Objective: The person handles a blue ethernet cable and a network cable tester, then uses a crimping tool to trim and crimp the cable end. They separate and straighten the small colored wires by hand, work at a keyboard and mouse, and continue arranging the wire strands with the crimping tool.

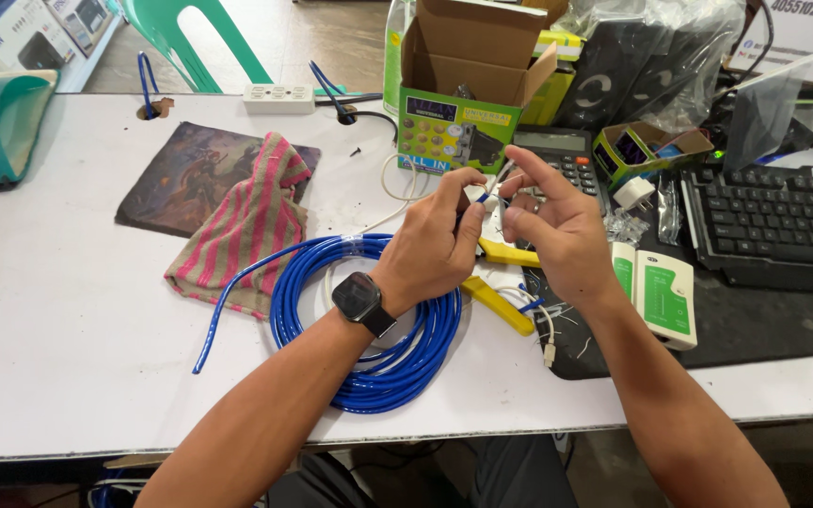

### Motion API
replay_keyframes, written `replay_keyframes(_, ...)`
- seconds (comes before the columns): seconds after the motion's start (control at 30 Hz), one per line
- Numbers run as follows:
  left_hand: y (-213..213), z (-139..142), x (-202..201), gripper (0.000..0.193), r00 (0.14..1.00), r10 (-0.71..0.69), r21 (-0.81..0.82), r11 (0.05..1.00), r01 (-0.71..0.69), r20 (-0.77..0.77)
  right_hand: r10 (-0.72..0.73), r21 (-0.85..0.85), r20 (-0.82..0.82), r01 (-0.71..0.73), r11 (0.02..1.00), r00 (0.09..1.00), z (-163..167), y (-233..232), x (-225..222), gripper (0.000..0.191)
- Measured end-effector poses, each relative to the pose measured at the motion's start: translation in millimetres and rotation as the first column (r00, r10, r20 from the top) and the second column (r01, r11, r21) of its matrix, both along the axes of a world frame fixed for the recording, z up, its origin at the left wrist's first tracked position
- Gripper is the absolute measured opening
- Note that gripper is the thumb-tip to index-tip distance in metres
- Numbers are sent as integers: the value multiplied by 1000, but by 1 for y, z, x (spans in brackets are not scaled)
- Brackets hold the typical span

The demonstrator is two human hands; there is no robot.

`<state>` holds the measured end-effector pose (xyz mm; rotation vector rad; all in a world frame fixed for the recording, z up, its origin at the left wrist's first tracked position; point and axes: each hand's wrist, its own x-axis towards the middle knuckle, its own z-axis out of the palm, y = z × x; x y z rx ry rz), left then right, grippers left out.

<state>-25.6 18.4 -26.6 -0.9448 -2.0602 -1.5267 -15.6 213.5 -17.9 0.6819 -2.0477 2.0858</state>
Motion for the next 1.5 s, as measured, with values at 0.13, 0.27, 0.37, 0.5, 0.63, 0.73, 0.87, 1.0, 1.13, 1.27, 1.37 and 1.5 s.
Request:
replay_keyframes(0.13,0,-2,-1,30,1000,3,7,1000,-3,-3,30,-46,40,-28,999,999,0,-1,-1,59)
replay_keyframes(0.27,0,-3,-2,29,999,12,50,999,-13,31,-82,109,-22,84,991,996,-7,-6,-1,43)
replay_keyframes(0.37,-1,-3,-3,29,1000,14,51,999,-15,11,-40,-94,165,56,994,986,-13,-7,-5,33)
replay_keyframes(0.5,-2,-3,-2,29,1000,-15,24,1000,15,-19,100,-344,287,5,939,953,-18,-1,-14,18)
replay_keyframes(0.63,0,-5,-3,30,1000,-8,45,999,8,-9,141,-319,300,-40,947,943,-28,1,-16,7)
replay_keyframes(0.73,3,-8,-4,31,1000,5,68,998,-5,3,212,-325,330,-100,940,920,-32,-4,-19,8)
replay_keyframes(0.87,4,-10,-5,28,1000,19,77,997,-19,-4,148,-203,314,-86,975,938,-27,-2,-18,8)
replay_keyframes(1.0,3,-10,-6,26,999,3,86,996,-7,48,9,77,293,-33,997,956,-19,1,-10,9)
replay_keyframes(1.13,4,-9,-7,27,999,9,108,994,-15,53,73,65,310,-98,993,948,-16,-3,-8,9)
replay_keyframes(1.27,3,-9,-6,28,995,-10,104,995,0,98,-4,179,244,-41,983,970,-12,-7,-5,11)
replay_keyframes(1.37,0,-8,-6,28,995,-57,130,990,47,79,-74,278,204,14,960,976,-3,-9,0,15)
replay_keyframes(1.5,-2,-5,-6,33,999,-33,141,990,28,34,-82,722,-181,189,666,980,19,1,7,50)
